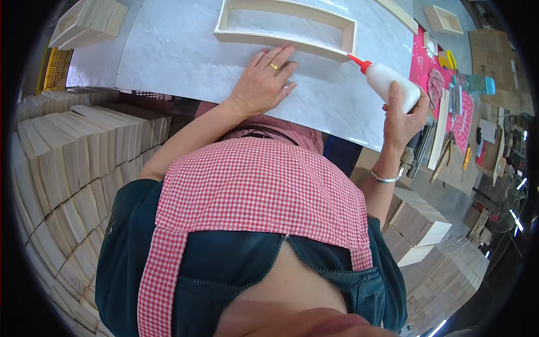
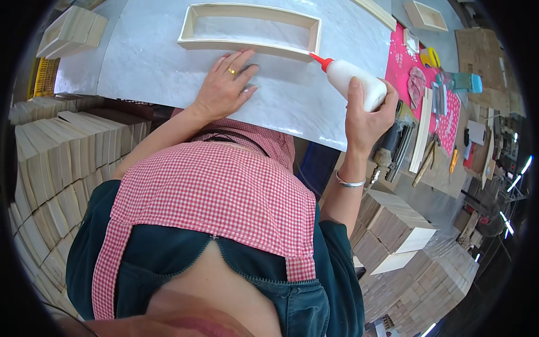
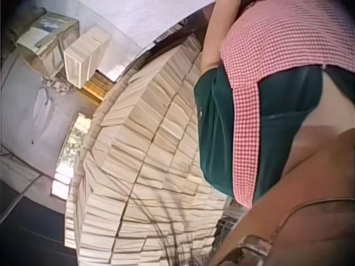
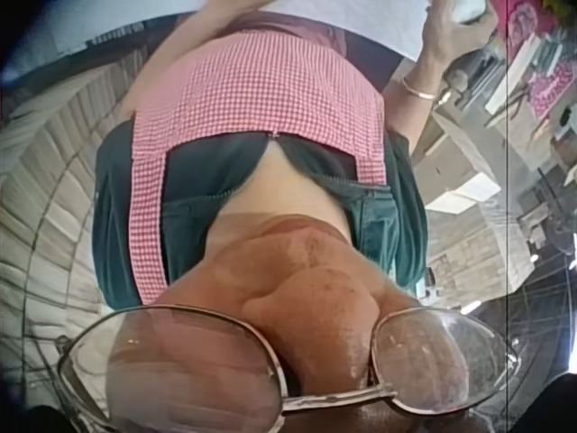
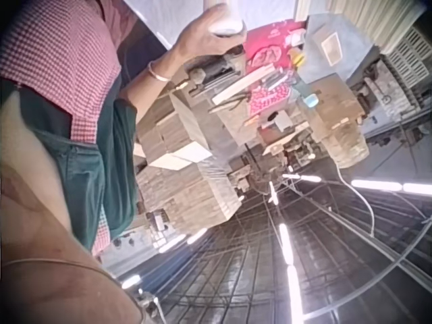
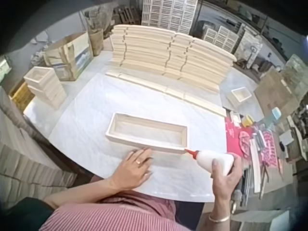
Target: Assembling wooden boxes by gluing and stapling wood pieces together at a workbench.
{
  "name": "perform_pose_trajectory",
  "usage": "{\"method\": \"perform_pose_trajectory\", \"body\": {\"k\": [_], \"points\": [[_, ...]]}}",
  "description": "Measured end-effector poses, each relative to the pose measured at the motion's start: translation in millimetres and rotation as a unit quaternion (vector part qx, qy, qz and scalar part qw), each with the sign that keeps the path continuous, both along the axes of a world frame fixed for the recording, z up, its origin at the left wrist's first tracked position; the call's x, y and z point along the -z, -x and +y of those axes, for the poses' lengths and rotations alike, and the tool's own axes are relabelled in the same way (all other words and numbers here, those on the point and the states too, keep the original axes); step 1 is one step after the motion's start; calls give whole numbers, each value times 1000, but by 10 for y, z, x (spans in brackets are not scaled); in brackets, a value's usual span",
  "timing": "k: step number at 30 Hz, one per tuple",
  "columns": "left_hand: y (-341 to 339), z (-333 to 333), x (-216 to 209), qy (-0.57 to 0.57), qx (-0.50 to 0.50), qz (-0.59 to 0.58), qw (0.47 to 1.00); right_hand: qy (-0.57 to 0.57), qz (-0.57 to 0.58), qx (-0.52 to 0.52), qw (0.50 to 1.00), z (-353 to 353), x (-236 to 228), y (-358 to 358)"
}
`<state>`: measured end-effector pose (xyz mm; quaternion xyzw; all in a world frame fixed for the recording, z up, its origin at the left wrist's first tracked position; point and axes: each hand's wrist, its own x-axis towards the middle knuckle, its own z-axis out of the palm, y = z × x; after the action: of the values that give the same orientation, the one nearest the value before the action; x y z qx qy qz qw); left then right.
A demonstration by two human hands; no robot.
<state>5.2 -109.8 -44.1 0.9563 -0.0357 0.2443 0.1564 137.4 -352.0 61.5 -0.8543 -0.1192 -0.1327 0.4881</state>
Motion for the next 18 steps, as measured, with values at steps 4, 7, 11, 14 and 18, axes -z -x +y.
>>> {"method": "perform_pose_trajectory", "body": {"k": [4, 7, 11, 14, 18], "points": [[-30, -6, -18, -2, 3, 4, 1000, 0, -1, 11, 1000, -90, -4, -49], [-33, -25, -71, 2, 2, 14, 1000, -5, 7, 17, 1000, -170, 29, -95], [-9, -14, -83, 12, -3, 29, 999, -104, 21, 46, 993, -213, 289, -375], [27, -18, -113, 17, 14, 29, 999, -73, -28, 128, 989, -327, 304, -824], [26, -52, -137, 15, 21, 45, 999, -26, -25, 221, 975, -574, 445, -1637]]}}
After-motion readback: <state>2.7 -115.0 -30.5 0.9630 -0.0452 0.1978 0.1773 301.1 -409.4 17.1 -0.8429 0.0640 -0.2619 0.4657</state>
